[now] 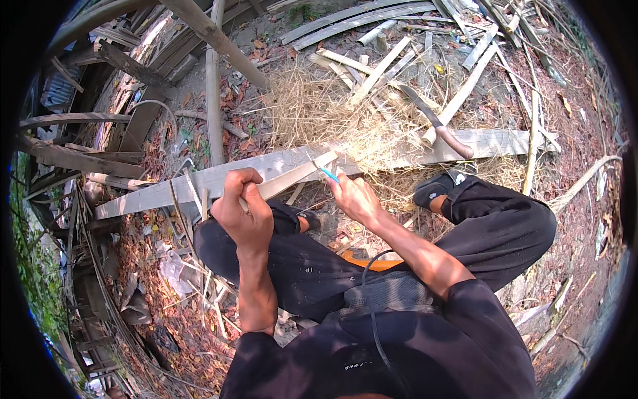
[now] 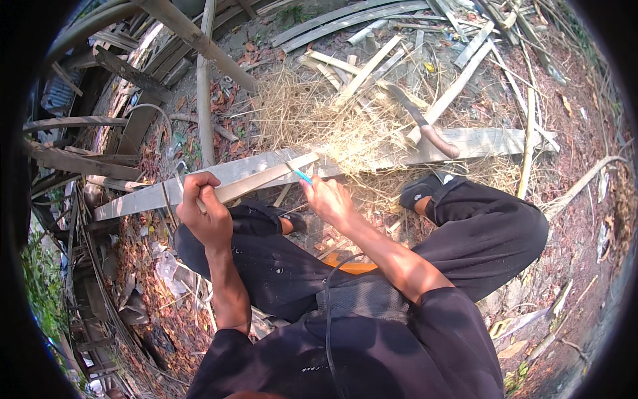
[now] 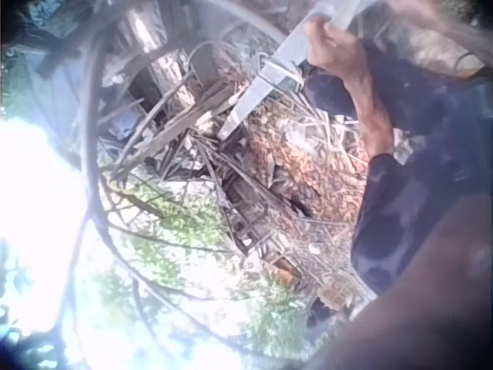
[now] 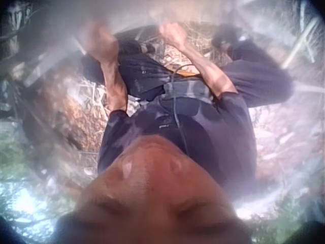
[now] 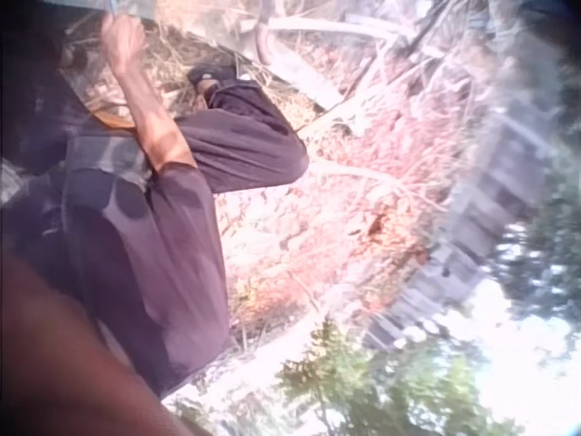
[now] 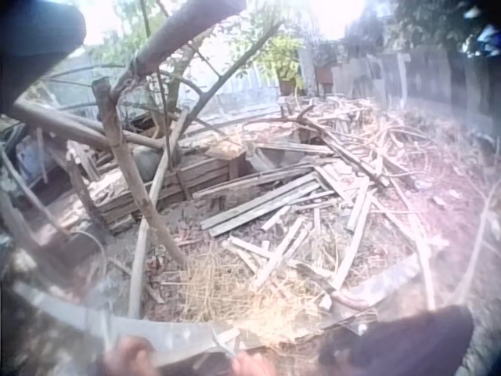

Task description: The person sits cross-legged on the ground and uses a small knife to shave thin strips from a piece of wood held in their left hand. They repeatedly scrape the blade along the wood's surface, creating fine shavings that fall onto the ground.

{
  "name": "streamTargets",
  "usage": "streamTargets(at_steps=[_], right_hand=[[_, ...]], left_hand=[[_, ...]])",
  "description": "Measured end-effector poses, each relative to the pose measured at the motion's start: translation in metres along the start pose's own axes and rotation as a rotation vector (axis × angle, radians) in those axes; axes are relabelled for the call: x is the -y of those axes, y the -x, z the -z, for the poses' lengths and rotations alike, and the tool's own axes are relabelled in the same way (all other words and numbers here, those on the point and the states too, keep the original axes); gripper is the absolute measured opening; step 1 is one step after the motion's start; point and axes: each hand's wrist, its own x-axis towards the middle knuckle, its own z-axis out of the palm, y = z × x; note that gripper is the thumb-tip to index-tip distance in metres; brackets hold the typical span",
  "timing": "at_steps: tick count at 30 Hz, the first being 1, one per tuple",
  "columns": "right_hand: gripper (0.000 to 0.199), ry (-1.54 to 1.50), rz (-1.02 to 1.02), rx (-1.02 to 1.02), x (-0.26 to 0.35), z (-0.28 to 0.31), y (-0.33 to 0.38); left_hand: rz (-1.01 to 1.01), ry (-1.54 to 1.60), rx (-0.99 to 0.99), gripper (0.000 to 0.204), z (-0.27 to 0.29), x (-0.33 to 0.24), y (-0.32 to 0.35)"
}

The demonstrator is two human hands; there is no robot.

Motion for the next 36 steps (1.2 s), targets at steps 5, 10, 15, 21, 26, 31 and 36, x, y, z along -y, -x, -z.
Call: streamTargets(at_steps=[5,10,15,21,26,31,36], right_hand=[[0.043,0.005,0.173,-0.112,0.024,0.006,0.0],[0.043,0.089,0.022,-0.022,-0.042,-0.018,-0.02],[0.046,-0.037,-0.009,0.063,0.01,0.016,-0.004],[0.052,0.144,-0.085,-0.055,-0.117,-0.036,-0.034],[0.045,-0.106,-0.064,0.06,-0.013,0.003,-0.016],[0.045,-0.003,-0.211,0.068,-0.091,-0.023,-0.023],[0.044,-0.184,-0.032,-0.098,-0.04,-0.011,-0.026]], left_hand=[[-0.019,-0.038,-0.015,0.012,0.006,0.011,0.004],[-0.085,0.013,0.042,0.012,0.003,0.002,0.004],[-0.136,0.025,0.077,0.012,0.001,-0.001,0.005],[-0.245,0.034,0.144,0.011,0.006,0.004,0.007],[-0.24,0.022,0.108,0.015,0.006,0.008,0.003],[-0.386,0.086,0.204,0.015,0.006,0.007,-0.003],[-0.337,0.131,0.2,0.012,0.005,0.006,0.0]])
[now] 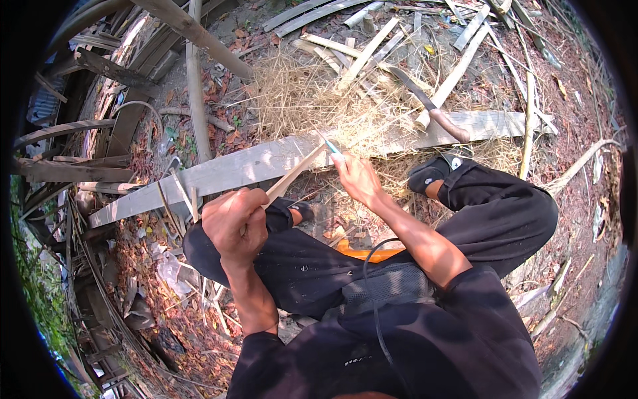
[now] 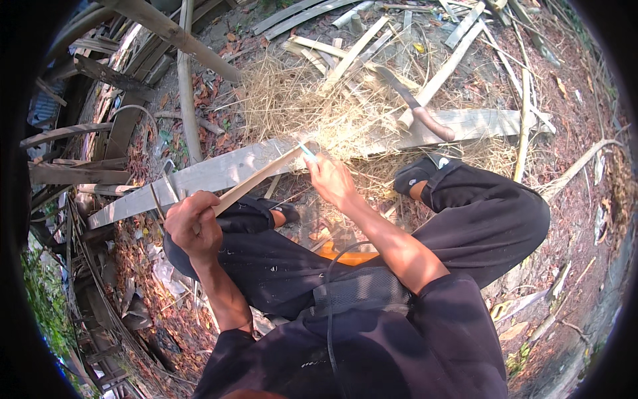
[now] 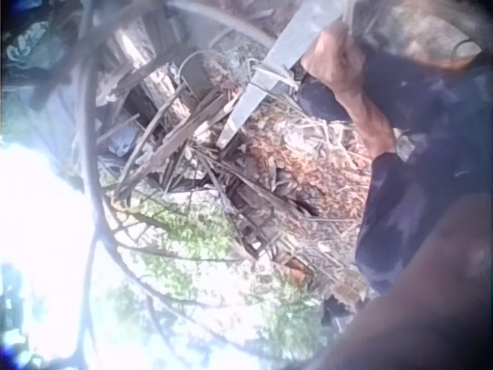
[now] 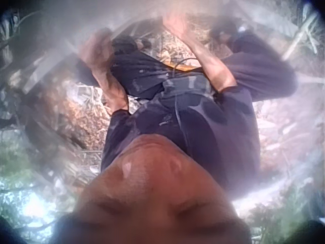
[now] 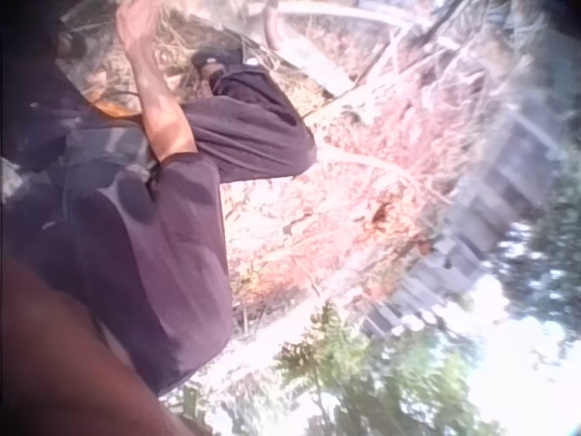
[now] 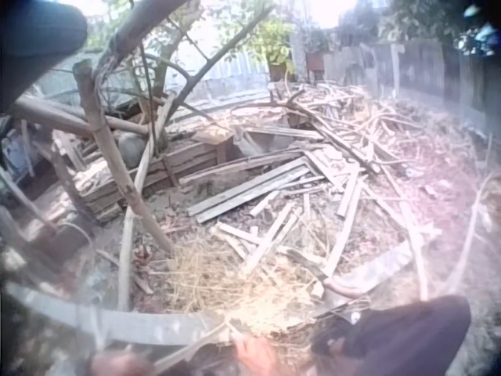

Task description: The person sits cross-legged on the ground and uses a small knife to shave thin strips from a piece of wood held in their left hand. They repeatedly scrape the blade along the wood's surface, creating fine shavings that fall onto the ground.

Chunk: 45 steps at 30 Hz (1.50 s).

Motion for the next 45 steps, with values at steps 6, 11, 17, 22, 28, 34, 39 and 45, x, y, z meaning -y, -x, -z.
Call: streamTargets(at_steps=[6,11,17,22,28,34,39,45], right_hand=[[0.046,0.182,-0.235,0.159,-0.003,0.01,0.0],[0.045,0.083,0.006,0.018,0.028,0.016,0.005],[0.049,0.305,-0.209,0.157,-0.048,0.013,0.005],[0.046,0.062,-0.072,0.035,0.003,0.014,0.004],[0.056,0.314,-0.268,0.162,-0.061,0.003,0.013],[0.059,0.204,-0.39,0.289,-0.04,0.009,0.009],[0.052,0.255,-0.35,0.247,-0.034,0.019,0.006],[0.042,0.215,-0.211,0.263,0.031,0.051,-0.002]], left_hand=[[-0.109,0.044,0.104,0.018,0.006,0.003,-0.001],[-0.135,-0.021,0.142,0.026,0.012,0.006,0.001],[-0.186,-0.01,0.192,0.026,0.008,-0.001,-0.005],[-0.101,-0.026,0.122,0.017,0.009,0.003,-0.003],[-0.046,-0.081,0.004,0.01,0.012,0.013,-0.004],[-0.024,-0.029,0.006,0.011,0.006,0.007,-0.002],[0.22,0.01,-0.012,0.029,0.004,0.004,0.001],[0.381,0.182,-0.111,0.027,0.014,0.01,0.023]])
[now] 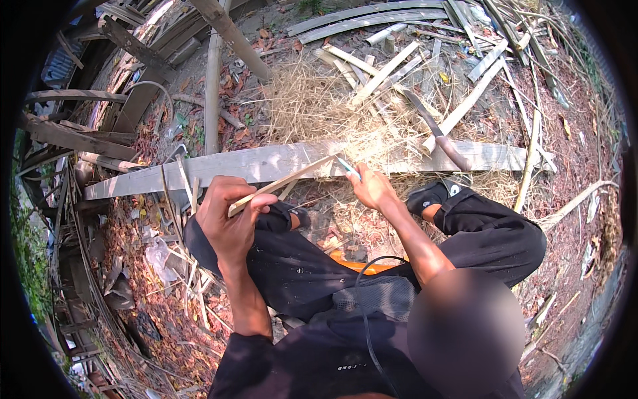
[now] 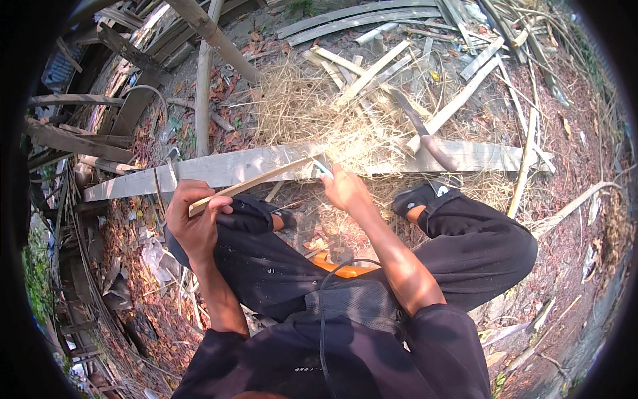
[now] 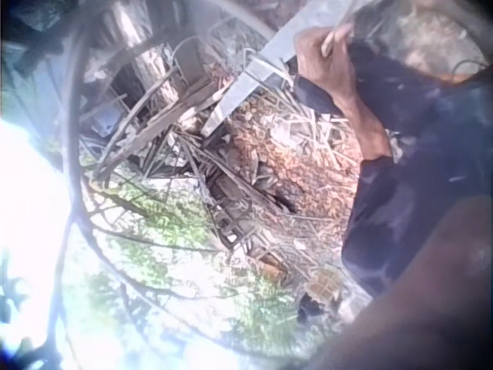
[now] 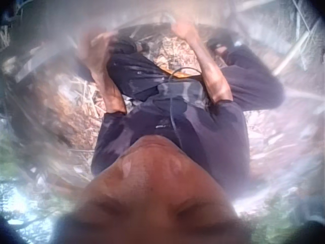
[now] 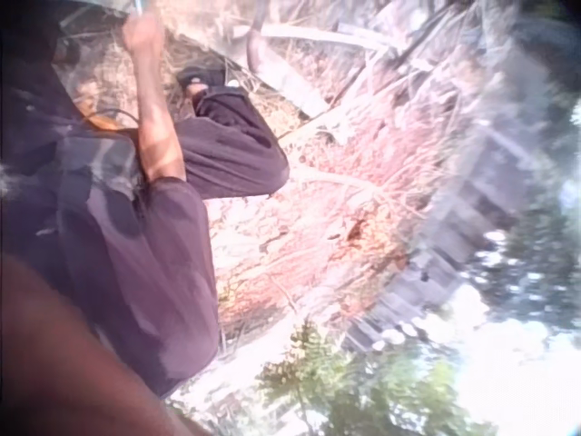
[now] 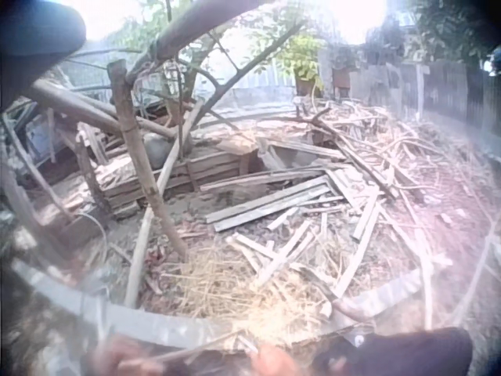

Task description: The person sits cross-legged on the ground and uses a small knife to shave thin strips from a piece of wood held in their left hand. They repeatedly scrape the blade along the wood's surface, creating fine shavings that fall onto the ground.

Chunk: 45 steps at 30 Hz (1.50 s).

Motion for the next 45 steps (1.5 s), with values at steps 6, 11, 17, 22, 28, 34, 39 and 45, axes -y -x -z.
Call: streamTargets(at_steps=[6,11,17,22,28,34,39,45], right_hand=[[0.038,-0.137,0.258,-0.04,0.071,0.032,0.064],[0.036,-0.29,0.37,0.021,0.069,0.017,0.106],[0.033,-0.295,0.292,-0.097,0.056,0.018,0.106],[0.032,-0.285,0.305,-0.078,0.051,0.011,0.106],[0.031,-0.374,0.336,-0.135,0.054,0.013,0.102],[0.025,-0.342,0.418,-0.088,0.065,0.011,0.118],[0.021,-0.104,0.528,-0.109,0.057,-0.008,0.113],[0.025,-0.231,0.656,-0.241,0.053,-0.013,0.111]], left_hand=[[-0.111,-0.217,0.023,0.014,0.007,-0.009,0.017],[-0.148,-0.199,-0.073,0.017,-0.003,-0.008,0.043],[-0.142,-0.211,-0.099,0.022,-0.013,-0.019,0.041],[-0.201,-0.225,-0.002,0.027,-0.018,-0.007,0.047],[-0.253,-0.183,-0.218,0.041,-0.01,-0.009,0.06],[-0.166,-0.073,-0.184,0.047,-0.015,-0.007,0.061],[-0.171,-0.098,-0.178,0.042,-0.014,-0.006,0.063],[-0.161,-0.039,-0.201,0.017,-0.014,-0.002,0.054]])
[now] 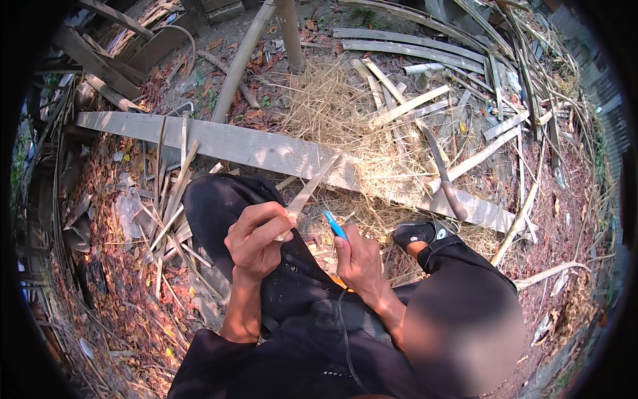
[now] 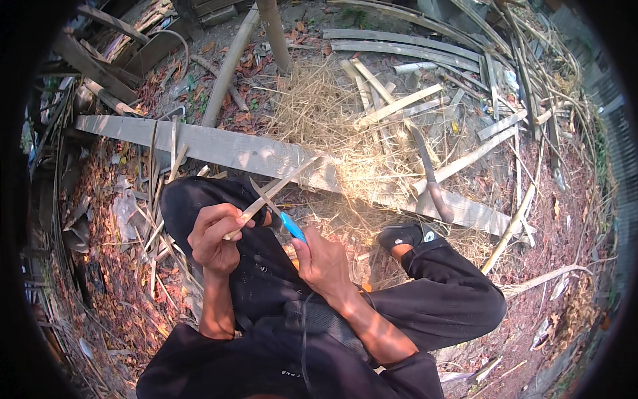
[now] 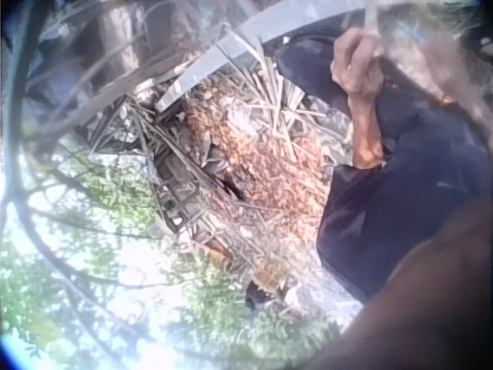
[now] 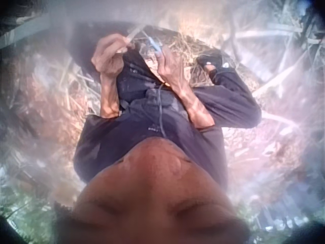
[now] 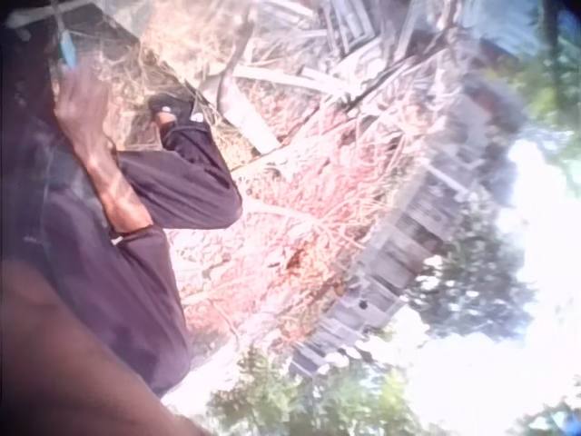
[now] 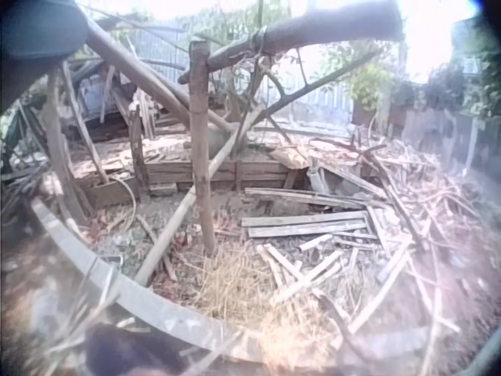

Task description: The person sits cross-legged on the ground and uses a small knife to shave thin strips from a piece of wood held in their left hand. They repeatedly scrape the blade along the wood's surface, creating fine shavings that fall onto the ground.

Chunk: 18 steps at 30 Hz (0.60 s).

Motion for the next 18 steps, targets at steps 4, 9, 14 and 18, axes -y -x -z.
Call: streamTargets(at_steps=[4,9,14,18], right_hand=[[0.024,0.325,-0.3,0.103,-0.04,-0.01,-0.003],[0.023,0.104,-0.083,-0.008,-0.018,0.005,-0.013],[0.032,0.388,-0.41,0.136,-0.071,-0.018,-0.029],[0.034,0.099,-0.382,0.121,-0.021,0.004,-0.038]], left_hand=[[0.011,-0.002,0.006,0.014,0.003,-0.005,0.005],[0.073,0.023,-0.07,0.018,-0.002,0.001,0.0],[0.056,0.02,-0.069,0.015,-0.002,-0.005,-0.002],[0.074,0.014,-0.112,0.012,0.001,-0.002,0.003]])
